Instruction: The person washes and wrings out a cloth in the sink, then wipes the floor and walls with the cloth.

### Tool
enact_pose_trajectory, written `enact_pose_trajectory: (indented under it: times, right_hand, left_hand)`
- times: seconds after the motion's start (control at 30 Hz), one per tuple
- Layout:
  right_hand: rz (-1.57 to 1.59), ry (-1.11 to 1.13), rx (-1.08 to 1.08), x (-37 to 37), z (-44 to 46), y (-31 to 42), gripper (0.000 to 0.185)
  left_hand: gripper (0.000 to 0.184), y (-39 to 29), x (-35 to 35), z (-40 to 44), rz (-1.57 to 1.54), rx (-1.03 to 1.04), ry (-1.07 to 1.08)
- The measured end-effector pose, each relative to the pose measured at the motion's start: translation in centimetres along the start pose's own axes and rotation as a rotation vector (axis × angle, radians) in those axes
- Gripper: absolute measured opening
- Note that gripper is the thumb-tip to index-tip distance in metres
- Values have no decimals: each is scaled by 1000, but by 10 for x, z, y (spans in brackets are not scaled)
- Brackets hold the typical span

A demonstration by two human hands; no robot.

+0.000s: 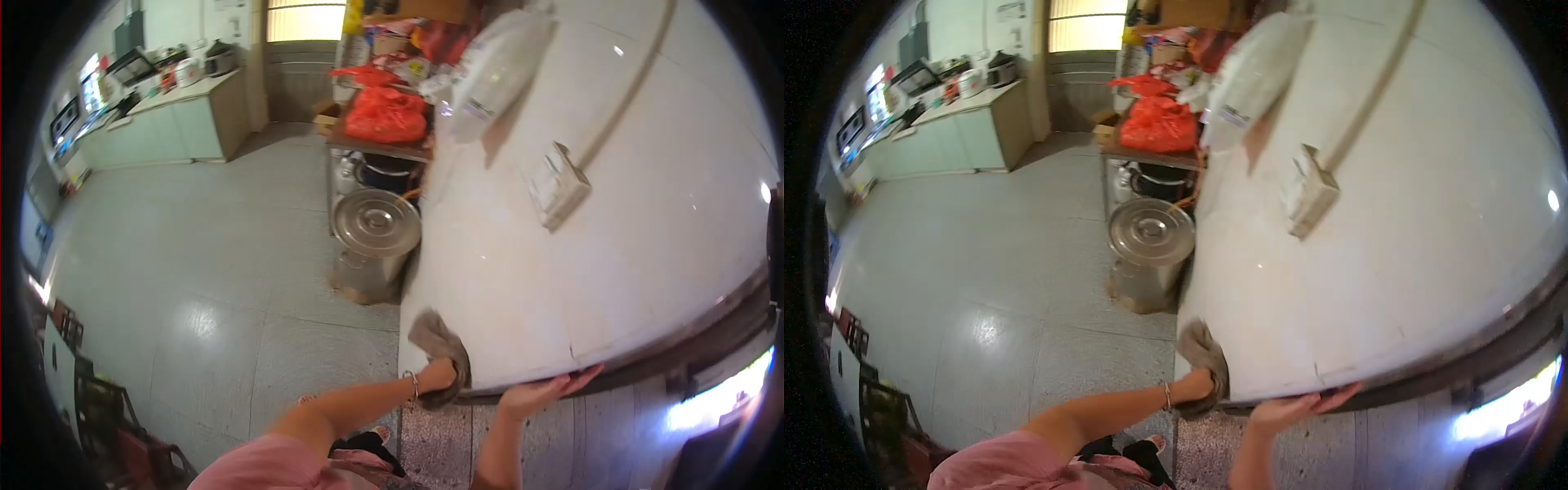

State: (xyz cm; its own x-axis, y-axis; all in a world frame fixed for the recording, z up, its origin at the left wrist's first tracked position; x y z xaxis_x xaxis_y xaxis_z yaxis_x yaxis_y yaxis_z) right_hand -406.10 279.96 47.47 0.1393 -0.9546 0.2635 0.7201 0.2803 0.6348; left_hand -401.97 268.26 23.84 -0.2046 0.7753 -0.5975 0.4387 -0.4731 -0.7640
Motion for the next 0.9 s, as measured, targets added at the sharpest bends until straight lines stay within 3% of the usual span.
enact_pose_trajectory:
  times: [0.03, 0.1, 0.13, 0.2, 0.27, 0.33, 0.4, 0.43, 0.5, 0.53, 0.6, 0.63, 0.7, 0.73, 0.8, 0.83, 0.9]
  right_hand:
    - [-69, 28, -31, -4, -3, -1, 62]
    - [-323, 123, -45, -20, -19, -11, 61]
    - [-412, 137, -40, -29, -38, -23, 60]
    - [-563, 242, 12, -49, -88, -49, 61]
    - [-574, 276, 545, -55, -149, -62, 70]
    - [157, -294, 978, -70, -227, -114, 70]
    - [229, -28, 1207, -30, -276, -96, 74]
    - [247, -14, 1209, -14, -280, -98, 74]
    - [674, 58, 2251, 36, -320, -91, 75]
    - [685, 85, 2258, 60, -328, -88, 75]
    - [408, 649, 2048, 115, -338, -75, 79]
    - [414, 688, 2057, 140, -348, -71, 79]
    - [670, 1053, 2122, 193, -380, -52, 81]
    - [681, 1061, 2126, 214, -397, -48, 81]
    - [752, 1178, 2313, 249, -431, -32, 78]
    - [758, 1165, 2308, 268, -435, -21, 78]
    - [694, 1229, 2400, 305, -443, 7, 76]
  left_hand:
    - [32, 7, 7, -4, -17, 32, 112]
    - [32, 0, -1, -21, 197, 318, 48]
    - [32, 6, -5, -27, 206, 319, 35]
    - [34, 20, -12, -45, -43, 420, 231]
    - [36, 14, -55, -85, -124, 327, 232]
    - [40, 29, -82, -108, -205, 230, 225]
    - [44, 58, -79, -126, -182, 202, 332]
    - [44, 76, -79, -135, -173, 197, 313]
    - [43, 107, -92, -155, -218, 217, 304]
    - [43, 123, -109, -164, -209, 208, 283]
    - [41, 141, -151, -192, -309, 159, 234]
    - [41, 165, -163, -199, -309, 141, 204]
    - [37, 209, -197, -219, -280, -78, 36]
    - [37, 226, -211, -228, -275, -87, 30]
    - [36, 224, -278, -259, -584, -578, -138]
    - [36, 249, -280, -260, -577, -573, -130]
    - [35, 304, -287, -268, -917, -680, -412]
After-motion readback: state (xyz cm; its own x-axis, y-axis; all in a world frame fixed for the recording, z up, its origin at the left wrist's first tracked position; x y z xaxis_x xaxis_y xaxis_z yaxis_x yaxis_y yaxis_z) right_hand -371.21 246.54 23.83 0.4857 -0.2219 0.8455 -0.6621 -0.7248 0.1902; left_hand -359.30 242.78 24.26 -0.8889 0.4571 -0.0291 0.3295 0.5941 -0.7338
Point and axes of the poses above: each hand's wrist, its own z-axis towards the middle knuckle, its own x-axis out of the palm, y = z × x, the point moved 4 cm from there along z, towards the middle knuckle, and after that the axes turned 10 degrees about z, right-handed, at the moved point
